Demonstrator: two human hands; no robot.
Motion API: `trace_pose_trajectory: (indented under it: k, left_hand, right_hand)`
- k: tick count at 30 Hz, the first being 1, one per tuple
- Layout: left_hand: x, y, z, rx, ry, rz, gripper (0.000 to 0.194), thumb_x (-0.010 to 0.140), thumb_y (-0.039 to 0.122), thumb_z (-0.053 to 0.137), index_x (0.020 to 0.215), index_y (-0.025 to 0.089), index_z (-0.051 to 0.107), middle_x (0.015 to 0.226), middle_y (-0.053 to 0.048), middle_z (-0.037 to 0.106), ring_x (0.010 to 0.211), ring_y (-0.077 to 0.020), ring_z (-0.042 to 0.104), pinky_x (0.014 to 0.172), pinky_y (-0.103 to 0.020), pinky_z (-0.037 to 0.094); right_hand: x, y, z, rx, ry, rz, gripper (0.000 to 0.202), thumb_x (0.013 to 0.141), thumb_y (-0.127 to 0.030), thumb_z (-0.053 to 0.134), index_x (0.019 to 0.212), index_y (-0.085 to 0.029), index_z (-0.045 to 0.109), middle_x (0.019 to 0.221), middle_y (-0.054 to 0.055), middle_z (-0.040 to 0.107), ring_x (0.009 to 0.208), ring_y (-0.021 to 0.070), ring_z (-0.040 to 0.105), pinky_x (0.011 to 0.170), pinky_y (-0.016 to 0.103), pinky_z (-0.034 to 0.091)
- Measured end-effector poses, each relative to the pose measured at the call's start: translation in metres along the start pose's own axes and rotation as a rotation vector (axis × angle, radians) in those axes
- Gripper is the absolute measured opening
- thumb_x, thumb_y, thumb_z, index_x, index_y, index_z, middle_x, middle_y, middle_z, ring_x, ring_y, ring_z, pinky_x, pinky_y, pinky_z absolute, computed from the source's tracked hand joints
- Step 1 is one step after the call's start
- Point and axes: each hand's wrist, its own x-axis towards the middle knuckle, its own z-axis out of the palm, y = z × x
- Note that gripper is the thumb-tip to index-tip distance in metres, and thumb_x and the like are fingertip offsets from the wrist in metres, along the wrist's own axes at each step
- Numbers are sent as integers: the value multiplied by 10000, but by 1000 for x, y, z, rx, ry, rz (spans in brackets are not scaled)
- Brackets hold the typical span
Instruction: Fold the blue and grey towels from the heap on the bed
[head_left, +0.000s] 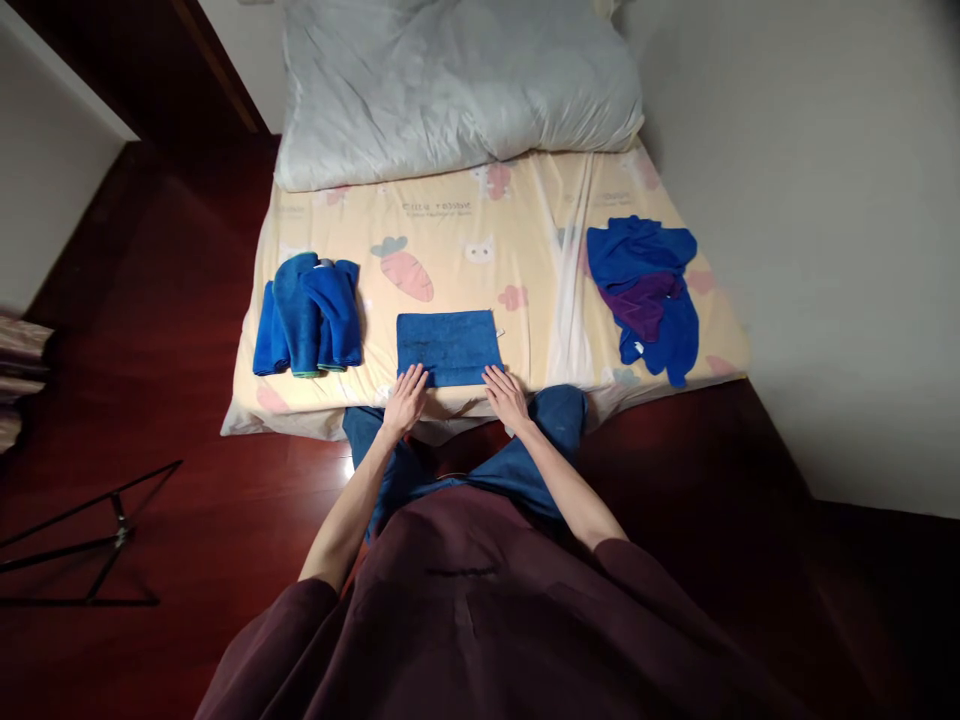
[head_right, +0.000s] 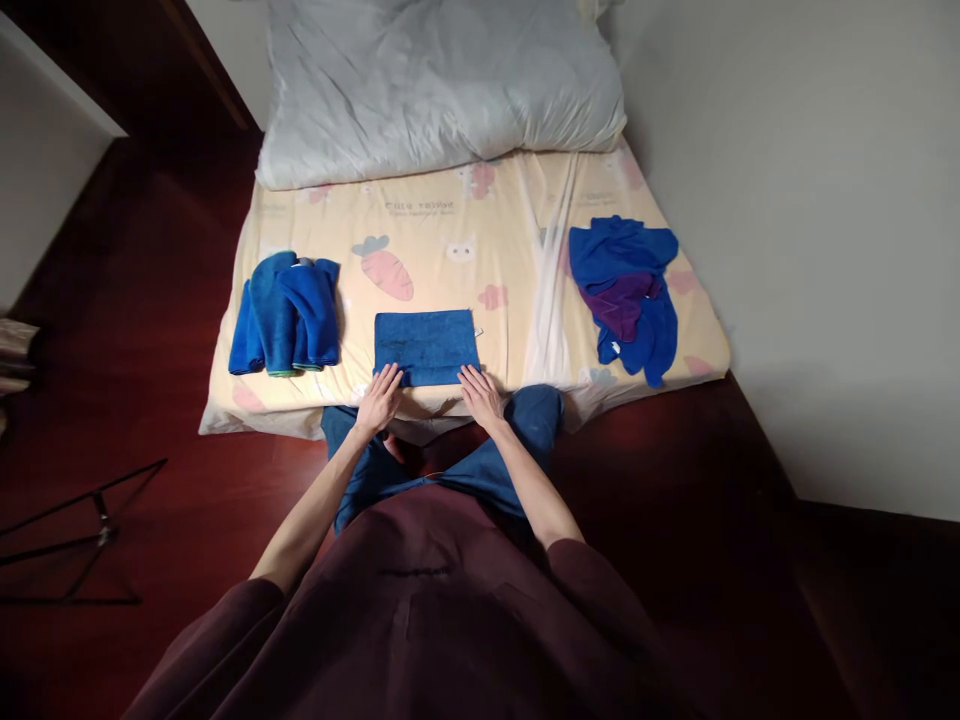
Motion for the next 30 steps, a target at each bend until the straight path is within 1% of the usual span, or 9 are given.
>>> trace_pose_trajectory:
  k: [3,5,8,11,16,20,23,27,30]
  left_hand:
    - [9,-1,5,48,-38,-74,604,1051,331,367,1604,93,418,1691,-166,352,1608,-294,258,1323,-520,234]
    - [12,-5,6,60,-50,-95,611,1046,316,363,1608,81,409,1688,-167,353,1603,-288,273,1323,-505,240]
    - [12,-8,6,73,-73,-102,615,1023,253,363,1615,94,405,1688,-154,355,1600,-277,281,1326,-495,237]
    - [16,-9,6,74,-83,-120,618,998,192,363,1605,102,433,1676,-159,377,1592,-283,304,1328,-513,224]
    - [29,-16,3,1,-53,-161,641,927,80,372,1543,153,536,1607,-170,489,1555,-312,382,1301,-598,247]
    - [36,-22,-3,-49,-38,-146,643,913,65,371,1507,193,582,1545,-153,570,1533,-320,419,1288,-632,257]
    - [31,-20,-8,-52,-47,-146,638,923,71,355,1504,196,587,1551,-157,562,1533,-325,417,1285,-629,267]
    - [12,-15,-10,-39,-88,-132,629,929,77,358,1503,197,586,1569,-157,544,1534,-324,415,1288,-601,277]
    - [0,-17,-11,-51,-105,-113,650,898,50,385,1504,189,578,1599,-141,513,1537,-310,414,1285,-563,309]
  right_hand:
    - [8,2,4,-34,-59,23,506,1077,-231,352,1543,-201,547,1605,73,512,1525,220,449,1283,483,334]
    - [11,3,5,-55,-71,41,520,1070,-213,350,1560,-201,525,1616,73,495,1527,215,446,1277,476,345]
    - [12,3,6,-73,-68,54,529,1061,-196,356,1565,-195,518,1612,76,497,1526,213,447,1275,470,346]
    - [15,2,6,-65,-63,64,537,1038,-179,394,1557,-187,529,1597,88,514,1516,224,462,1273,482,347]
    - [33,7,3,-45,-106,80,575,952,-84,468,1510,-156,581,1567,120,544,1501,248,485,1265,512,353]
    - [48,14,-2,-34,-158,89,591,904,-16,472,1445,-177,645,1520,113,591,1470,242,527,1229,509,397]
    - [47,17,-4,-29,-172,79,578,908,-13,464,1416,-198,670,1505,95,608,1450,232,549,1208,491,421]
    - [30,18,-7,-1,-169,51,537,938,-45,460,1393,-218,687,1482,87,632,1425,236,576,1206,504,414]
    - [19,21,-8,59,-139,38,541,917,-35,467,1372,-211,701,1455,85,660,1397,233,600,1195,488,425]
